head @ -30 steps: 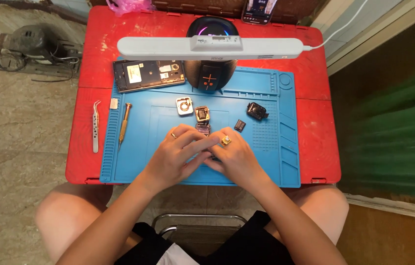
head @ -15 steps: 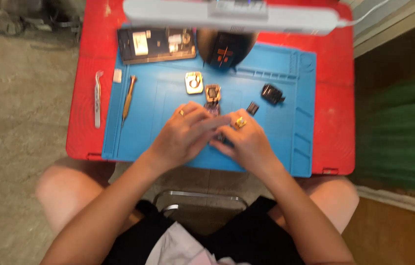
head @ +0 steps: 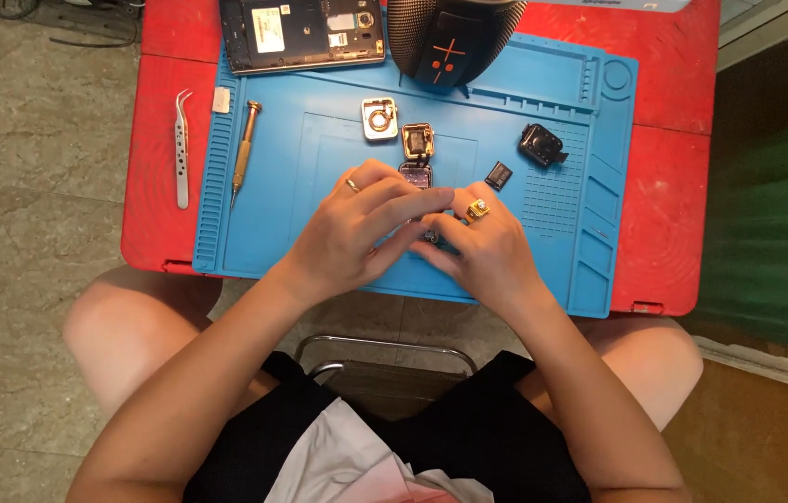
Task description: Repairing or assembling a smartwatch by handling and fitting small internal components on a specialized work mat.
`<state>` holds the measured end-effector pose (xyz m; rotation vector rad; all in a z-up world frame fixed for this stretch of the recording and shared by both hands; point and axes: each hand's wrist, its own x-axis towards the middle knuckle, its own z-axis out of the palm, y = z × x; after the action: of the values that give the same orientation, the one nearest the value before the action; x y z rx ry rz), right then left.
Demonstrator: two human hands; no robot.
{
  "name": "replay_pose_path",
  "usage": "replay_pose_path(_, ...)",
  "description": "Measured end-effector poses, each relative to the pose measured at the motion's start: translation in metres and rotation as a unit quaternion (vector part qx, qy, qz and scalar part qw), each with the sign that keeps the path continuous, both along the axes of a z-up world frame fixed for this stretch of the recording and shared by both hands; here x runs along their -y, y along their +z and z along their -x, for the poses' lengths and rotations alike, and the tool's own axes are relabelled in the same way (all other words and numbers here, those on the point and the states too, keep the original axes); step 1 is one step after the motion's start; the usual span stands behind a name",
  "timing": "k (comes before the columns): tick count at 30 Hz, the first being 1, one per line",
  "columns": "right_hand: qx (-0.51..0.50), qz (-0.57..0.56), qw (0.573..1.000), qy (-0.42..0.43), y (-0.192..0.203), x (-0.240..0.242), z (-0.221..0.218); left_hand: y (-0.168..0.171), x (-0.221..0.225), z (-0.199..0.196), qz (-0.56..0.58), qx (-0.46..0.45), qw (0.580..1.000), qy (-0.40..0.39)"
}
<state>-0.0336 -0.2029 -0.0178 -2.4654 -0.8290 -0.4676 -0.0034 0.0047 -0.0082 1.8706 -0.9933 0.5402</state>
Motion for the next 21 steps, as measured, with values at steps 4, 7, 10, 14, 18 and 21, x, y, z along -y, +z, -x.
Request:
replay_pose_path(4, 0.003, 0.001, 1.000, 0.005, 0.006, -0.002, 0.001, -0.005, -0.001, -0.001, -0.012, 0.022, 0.999, 0.026)
replay_pose_path(7, -0.001, 0.008, 1.000, 0.002, 0.003, 0.000, 0.001, -0.003, 0.001, 0.000, -0.003, -0.022, 1.000, -0.012)
replay_pose_path(10, -0.004, 0.011, 1.000, 0.002, -0.001, 0.001, 0.000, -0.007, 0.003, 0.002, 0.009, -0.040, 0.999, -0.023)
replay_pose_path(14, -0.004, 0.011, 1.000, 0.002, 0.002, -0.001, -0.001, -0.010, 0.001, -0.001, -0.021, 0.011, 0.999, 0.023)
replay_pose_path(18, -0.004, 0.010, 1.000, 0.001, 0.003, -0.001, -0.001, -0.005, 0.000, -0.001, -0.007, -0.028, 0.999, -0.015)
replay_pose_path(21, -0.013, 0.010, 1.000, -0.003, 0.004, -0.002, -0.001, -0.007, 0.002, 0.000, -0.023, -0.005, 1.000, 0.001)
